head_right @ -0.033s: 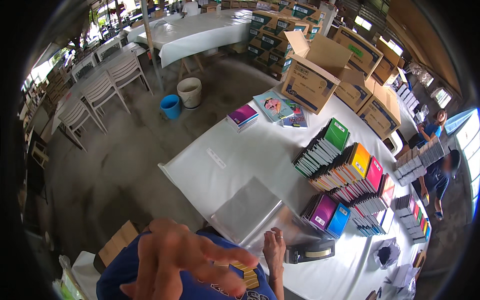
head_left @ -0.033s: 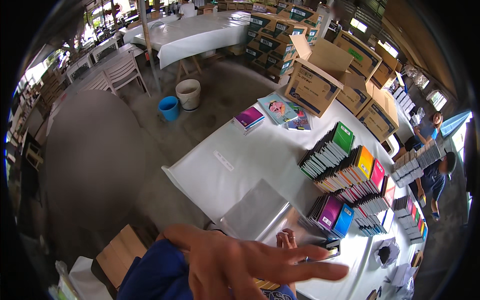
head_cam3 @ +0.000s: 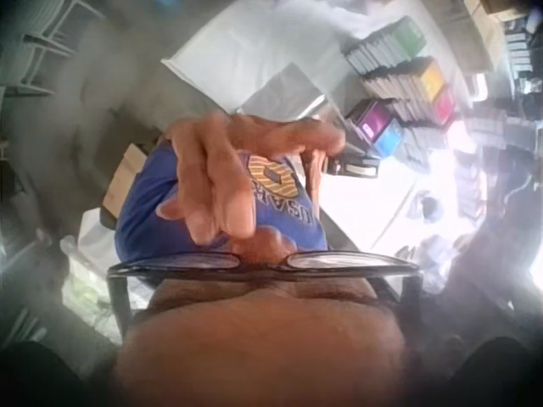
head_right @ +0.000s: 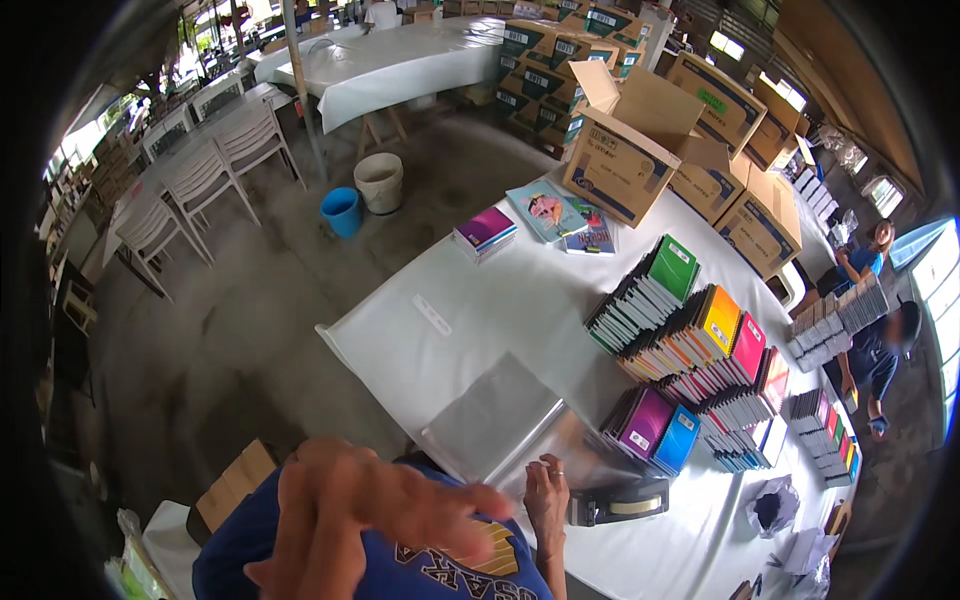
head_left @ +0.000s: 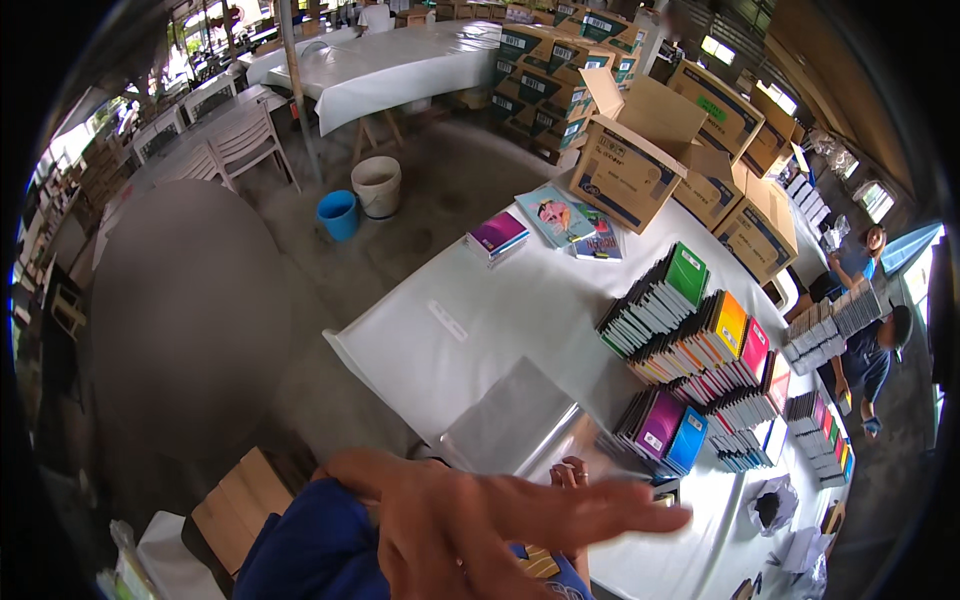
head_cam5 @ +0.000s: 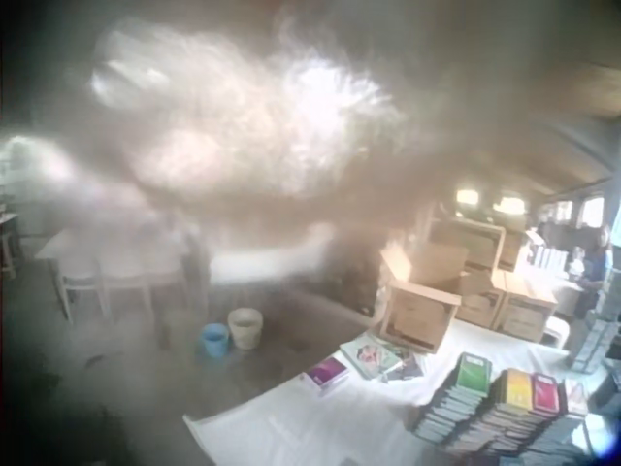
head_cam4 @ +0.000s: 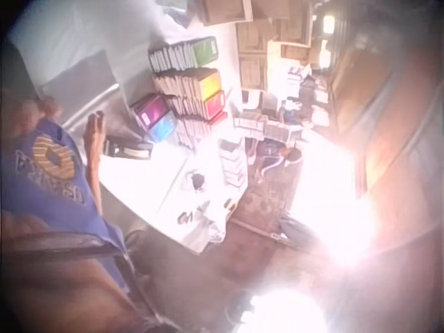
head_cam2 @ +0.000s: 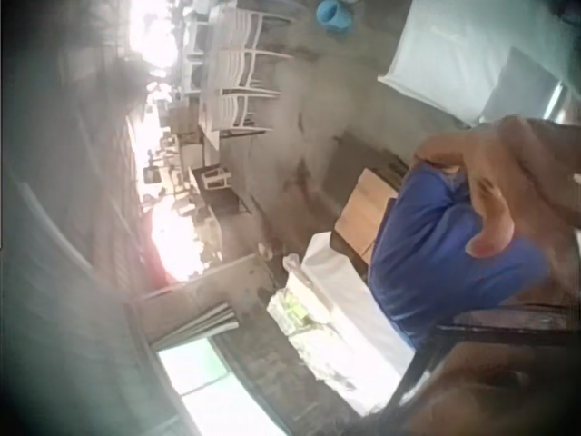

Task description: The person organizes stacks of small colorful notebooks on a table and places them into a clear plastic bag, then seals the bag using a tape dispenser.

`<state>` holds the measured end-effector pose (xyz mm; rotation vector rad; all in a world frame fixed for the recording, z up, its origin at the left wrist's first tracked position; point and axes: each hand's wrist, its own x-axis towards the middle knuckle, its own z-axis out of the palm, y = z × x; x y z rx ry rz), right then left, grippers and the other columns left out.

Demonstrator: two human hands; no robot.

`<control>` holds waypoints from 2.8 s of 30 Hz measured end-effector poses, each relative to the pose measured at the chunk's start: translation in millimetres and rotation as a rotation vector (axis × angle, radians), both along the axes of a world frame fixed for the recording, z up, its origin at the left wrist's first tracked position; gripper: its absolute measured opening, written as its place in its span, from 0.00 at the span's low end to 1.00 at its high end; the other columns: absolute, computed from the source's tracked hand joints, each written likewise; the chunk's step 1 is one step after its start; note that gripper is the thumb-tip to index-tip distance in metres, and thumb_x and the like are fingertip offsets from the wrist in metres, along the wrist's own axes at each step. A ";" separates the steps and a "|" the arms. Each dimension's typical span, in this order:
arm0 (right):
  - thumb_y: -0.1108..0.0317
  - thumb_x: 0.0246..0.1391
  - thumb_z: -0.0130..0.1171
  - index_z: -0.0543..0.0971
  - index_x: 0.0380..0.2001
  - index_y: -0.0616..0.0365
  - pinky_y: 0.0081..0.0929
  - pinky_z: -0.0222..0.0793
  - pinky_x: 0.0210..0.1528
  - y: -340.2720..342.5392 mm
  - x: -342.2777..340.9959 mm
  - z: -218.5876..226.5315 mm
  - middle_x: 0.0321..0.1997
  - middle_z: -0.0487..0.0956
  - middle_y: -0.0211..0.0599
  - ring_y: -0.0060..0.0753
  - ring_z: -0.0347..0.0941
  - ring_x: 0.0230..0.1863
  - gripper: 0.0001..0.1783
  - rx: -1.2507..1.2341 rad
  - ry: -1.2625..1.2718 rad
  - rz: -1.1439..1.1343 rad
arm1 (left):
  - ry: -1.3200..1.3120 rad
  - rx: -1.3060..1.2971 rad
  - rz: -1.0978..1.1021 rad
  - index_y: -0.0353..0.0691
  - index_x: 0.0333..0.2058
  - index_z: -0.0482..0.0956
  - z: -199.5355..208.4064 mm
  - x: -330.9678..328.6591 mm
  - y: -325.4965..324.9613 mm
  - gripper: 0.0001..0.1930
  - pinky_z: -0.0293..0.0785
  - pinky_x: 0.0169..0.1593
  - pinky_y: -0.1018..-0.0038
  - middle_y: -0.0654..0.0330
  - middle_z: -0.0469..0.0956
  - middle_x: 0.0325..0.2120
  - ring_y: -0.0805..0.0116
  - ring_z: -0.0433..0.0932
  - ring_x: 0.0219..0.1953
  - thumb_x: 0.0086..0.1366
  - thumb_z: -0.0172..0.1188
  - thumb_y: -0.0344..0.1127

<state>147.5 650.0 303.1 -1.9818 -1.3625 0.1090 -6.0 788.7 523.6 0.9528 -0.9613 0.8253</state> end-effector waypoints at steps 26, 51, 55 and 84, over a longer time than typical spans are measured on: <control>0.79 0.48 0.61 0.77 0.32 0.61 0.37 0.73 0.35 4.5 -10.7 -17.2 0.47 0.73 0.43 0.42 0.75 0.37 0.07 0.000 0.016 0.092 | -0.041 -0.083 0.158 0.41 0.56 0.72 -3.0 -14.3 -3.1 0.23 0.26 0.59 0.27 0.49 0.68 0.58 0.31 0.36 0.67 0.69 0.50 0.49; 0.83 0.47 0.59 0.77 0.30 0.62 0.36 0.72 0.42 5.2 52.4 44.9 0.46 0.72 0.43 0.43 0.74 0.43 0.07 -0.002 -0.150 -0.079 | 1.175 1.382 1.074 0.61 0.60 0.68 -293.6 8.9 54.4 0.28 0.51 0.62 0.37 0.66 0.60 0.64 0.42 0.50 0.67 0.61 0.59 0.51; 0.80 0.48 0.60 0.77 0.31 0.64 0.38 0.69 0.50 7.4 91.5 38.9 0.46 0.73 0.44 0.46 0.72 0.47 0.05 0.032 -0.140 -0.111 | 1.179 1.522 0.993 0.65 0.59 0.68 -311.7 6.0 63.7 0.28 0.47 0.62 0.34 0.69 0.60 0.64 0.41 0.47 0.68 0.58 0.59 0.55; 0.86 0.36 0.49 0.76 0.44 0.63 0.38 0.63 0.55 -116.1 415.4 24.9 0.49 0.75 0.46 0.48 0.68 0.53 0.26 0.059 -0.361 -1.024 | 1.560 1.163 1.273 0.51 0.60 0.69 -248.8 -44.2 62.0 0.31 0.43 0.65 0.41 0.59 0.63 0.62 0.42 0.47 0.69 0.56 0.64 0.33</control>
